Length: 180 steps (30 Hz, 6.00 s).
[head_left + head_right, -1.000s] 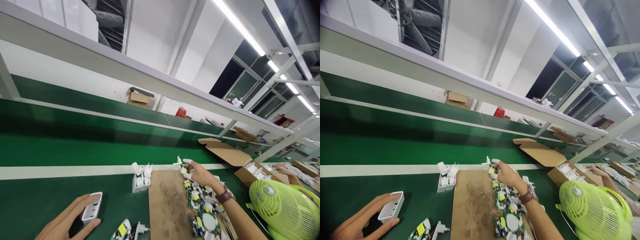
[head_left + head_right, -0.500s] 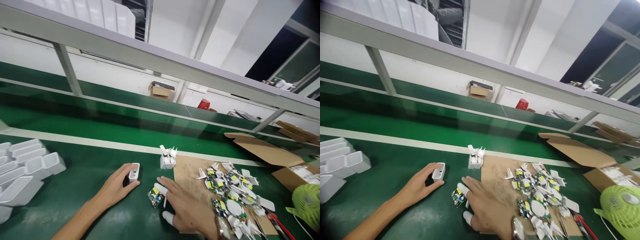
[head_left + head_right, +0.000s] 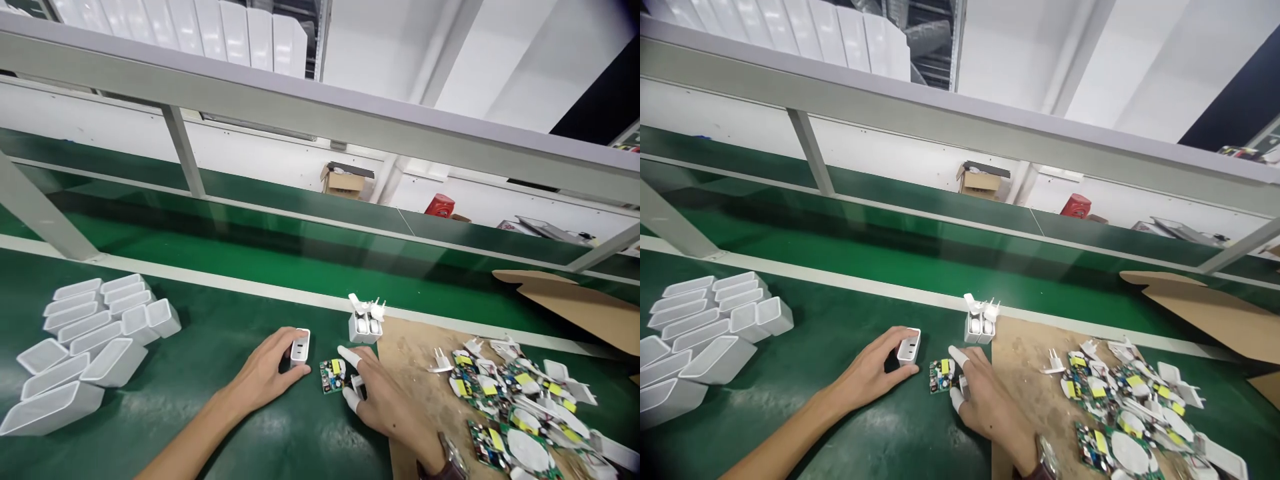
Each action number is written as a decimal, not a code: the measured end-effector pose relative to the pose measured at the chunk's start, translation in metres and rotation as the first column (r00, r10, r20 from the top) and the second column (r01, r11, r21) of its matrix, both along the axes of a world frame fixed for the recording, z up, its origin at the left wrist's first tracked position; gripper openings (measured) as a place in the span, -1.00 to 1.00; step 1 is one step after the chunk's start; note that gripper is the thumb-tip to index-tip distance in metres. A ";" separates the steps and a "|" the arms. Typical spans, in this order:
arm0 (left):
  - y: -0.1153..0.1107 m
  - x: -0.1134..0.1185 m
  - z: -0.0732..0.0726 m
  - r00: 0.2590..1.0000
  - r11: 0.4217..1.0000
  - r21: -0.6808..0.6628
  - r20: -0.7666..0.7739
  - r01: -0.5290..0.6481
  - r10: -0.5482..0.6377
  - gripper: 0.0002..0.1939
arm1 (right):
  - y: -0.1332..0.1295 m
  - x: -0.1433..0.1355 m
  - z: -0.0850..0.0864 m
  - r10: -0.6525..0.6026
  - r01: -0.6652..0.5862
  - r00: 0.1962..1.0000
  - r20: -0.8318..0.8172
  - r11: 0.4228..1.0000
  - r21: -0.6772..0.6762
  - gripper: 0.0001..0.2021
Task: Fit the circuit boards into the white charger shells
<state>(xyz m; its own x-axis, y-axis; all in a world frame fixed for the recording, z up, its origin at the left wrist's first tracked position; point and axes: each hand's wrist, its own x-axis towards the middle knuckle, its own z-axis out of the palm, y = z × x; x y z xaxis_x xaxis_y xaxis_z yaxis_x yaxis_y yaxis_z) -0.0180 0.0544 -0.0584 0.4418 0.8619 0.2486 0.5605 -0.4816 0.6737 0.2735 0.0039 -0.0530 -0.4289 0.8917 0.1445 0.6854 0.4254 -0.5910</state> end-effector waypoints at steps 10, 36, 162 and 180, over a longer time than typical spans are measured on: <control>-0.005 0.000 0.006 0.999 0.994 -0.101 -0.001 -0.048 0.048 0.03 | -0.003 -0.015 0.006 -0.035 0.099 0.976 -0.217 0.950 0.295 -0.35; -0.015 0.011 0.010 0.989 0.992 -0.100 0.134 0.071 -0.058 -0.26 | -0.004 -0.026 0.031 0.014 0.058 0.992 -0.122 0.822 0.567 -0.33; -0.010 0.019 -0.003 0.966 0.989 -0.113 0.251 0.091 -0.060 -0.27 | -0.001 -0.038 -0.004 -0.017 0.053 0.989 -0.145 0.965 0.255 -0.55; -0.016 0.020 -0.004 0.956 0.998 -0.054 0.294 0.040 -0.023 0.29 | 0.005 -0.055 -0.005 -0.457 -0.105 0.479 -0.749 0.818 -0.566 -0.56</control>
<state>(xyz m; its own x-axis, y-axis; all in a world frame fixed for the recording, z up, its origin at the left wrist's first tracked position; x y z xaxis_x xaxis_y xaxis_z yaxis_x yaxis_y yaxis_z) 0.0016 0.0382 -0.0621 0.3846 0.8658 0.3201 0.3197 -0.4503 0.8337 0.2189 0.0093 -0.0584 -0.1735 0.9758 -0.1332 -0.2310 -0.1718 -0.9577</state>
